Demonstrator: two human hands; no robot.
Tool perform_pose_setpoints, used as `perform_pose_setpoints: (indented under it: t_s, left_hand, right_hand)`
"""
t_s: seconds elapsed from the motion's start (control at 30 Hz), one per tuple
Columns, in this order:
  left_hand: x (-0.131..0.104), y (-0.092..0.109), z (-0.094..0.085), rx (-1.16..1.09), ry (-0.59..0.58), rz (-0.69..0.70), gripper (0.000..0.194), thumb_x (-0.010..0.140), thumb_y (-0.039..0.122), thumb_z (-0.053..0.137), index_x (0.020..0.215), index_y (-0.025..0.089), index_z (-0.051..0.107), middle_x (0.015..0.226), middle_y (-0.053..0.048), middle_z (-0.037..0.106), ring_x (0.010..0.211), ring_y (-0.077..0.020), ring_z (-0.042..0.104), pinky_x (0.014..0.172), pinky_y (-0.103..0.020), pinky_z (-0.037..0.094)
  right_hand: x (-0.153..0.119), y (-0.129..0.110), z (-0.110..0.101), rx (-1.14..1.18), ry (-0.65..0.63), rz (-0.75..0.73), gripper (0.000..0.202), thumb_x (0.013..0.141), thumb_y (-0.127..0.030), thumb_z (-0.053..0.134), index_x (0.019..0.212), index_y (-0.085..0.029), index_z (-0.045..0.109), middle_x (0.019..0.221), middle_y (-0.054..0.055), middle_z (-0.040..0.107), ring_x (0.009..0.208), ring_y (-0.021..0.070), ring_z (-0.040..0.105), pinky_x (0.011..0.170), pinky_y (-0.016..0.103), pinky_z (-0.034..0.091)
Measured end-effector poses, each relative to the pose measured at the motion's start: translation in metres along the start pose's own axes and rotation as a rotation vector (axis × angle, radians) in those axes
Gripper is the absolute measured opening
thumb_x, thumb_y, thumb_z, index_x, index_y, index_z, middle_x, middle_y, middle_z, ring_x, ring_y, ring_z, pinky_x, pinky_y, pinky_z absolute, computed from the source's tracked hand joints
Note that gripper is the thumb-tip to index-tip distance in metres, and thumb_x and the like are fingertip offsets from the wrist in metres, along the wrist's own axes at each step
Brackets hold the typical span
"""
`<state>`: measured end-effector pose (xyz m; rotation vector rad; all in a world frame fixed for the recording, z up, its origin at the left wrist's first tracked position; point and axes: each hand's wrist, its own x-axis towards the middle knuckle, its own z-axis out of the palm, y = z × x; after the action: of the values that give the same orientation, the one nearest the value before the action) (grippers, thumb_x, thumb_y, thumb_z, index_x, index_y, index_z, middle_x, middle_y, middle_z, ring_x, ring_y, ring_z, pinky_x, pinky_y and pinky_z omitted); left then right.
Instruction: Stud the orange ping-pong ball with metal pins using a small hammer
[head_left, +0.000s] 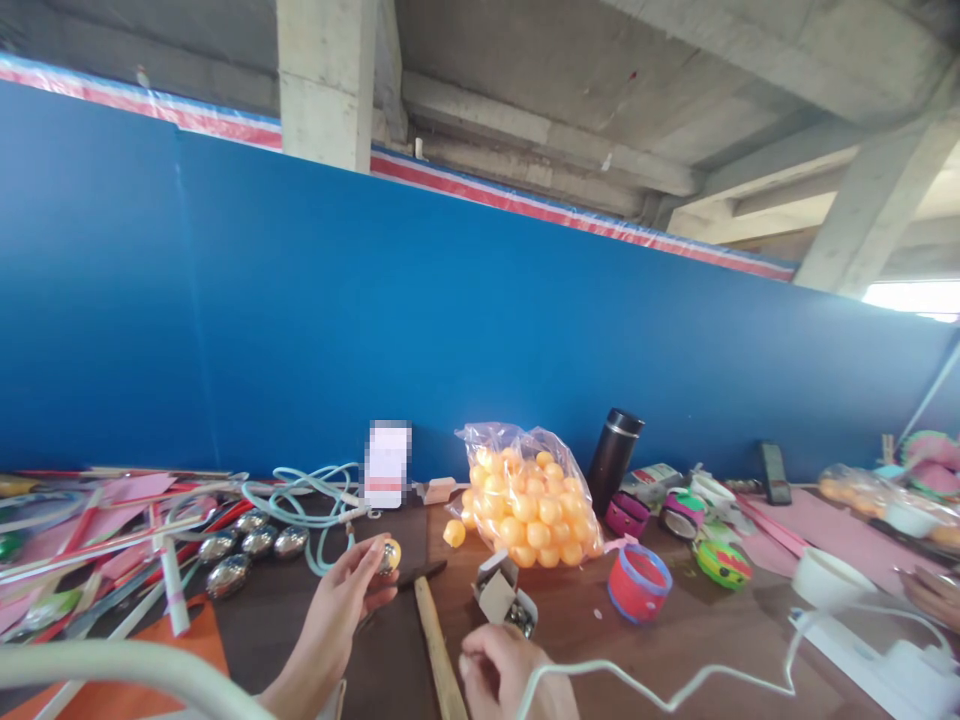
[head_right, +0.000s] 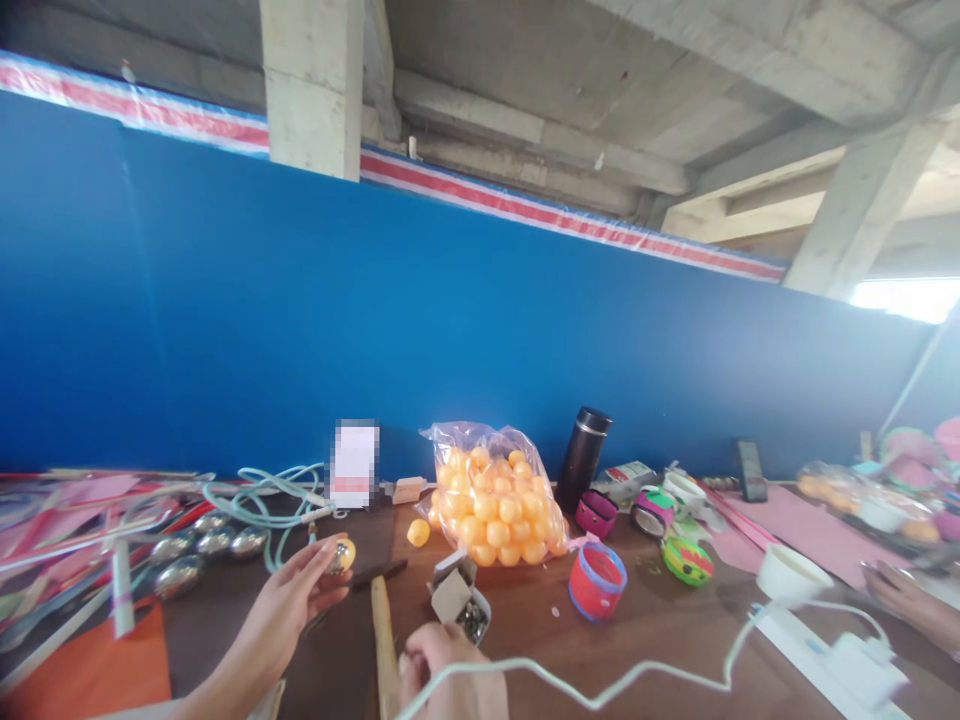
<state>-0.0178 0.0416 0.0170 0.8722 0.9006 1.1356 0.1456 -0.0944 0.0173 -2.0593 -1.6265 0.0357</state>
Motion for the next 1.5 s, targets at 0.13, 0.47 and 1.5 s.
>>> perform_pose_setpoints:
  t_s: [0.13,0.47,1.5]
  left_hand:
    - [0.000,0.000,0.000,0.013,0.008,-0.009,0.040,0.064,0.039,0.069,0.097,0.016,0.063,0.080,-0.003,0.065,0.065,-0.0140,0.063,0.058,-0.026,0.054]
    - [-0.002,0.002,0.001,0.055,-0.016,-0.011,0.041,0.067,0.039,0.067,0.100,0.015,0.061,0.082,-0.004,0.064,0.067,-0.0145,0.062,0.058,-0.026,0.053]
    - [-0.005,0.007,0.006,0.042,-0.022,0.008,0.041,0.062,0.041,0.070,0.093,0.015,0.064,0.077,-0.005,0.067,0.063,-0.0162,0.064,0.055,-0.027,0.054]
  right_hand:
    - [0.010,0.010,-0.038,-0.006,0.066,0.152,0.016,0.078,-0.023,0.045,0.074,-0.029,0.059,0.077,-0.003,0.063,0.068,0.0133,0.060,0.060,0.022,0.038]
    - [0.012,0.028,-0.043,-0.077,-0.009,0.233,0.017,0.079,-0.022,0.044,0.071,-0.027,0.058,0.079,-0.001,0.058,0.073,0.0153,0.059,0.061,0.025,0.036]
    - [0.021,0.036,-0.023,0.166,0.134,0.169,0.014,0.076,-0.026,0.047,0.065,-0.021,0.054,0.072,0.000,0.057,0.067,0.0145,0.057,0.062,0.024,0.039]
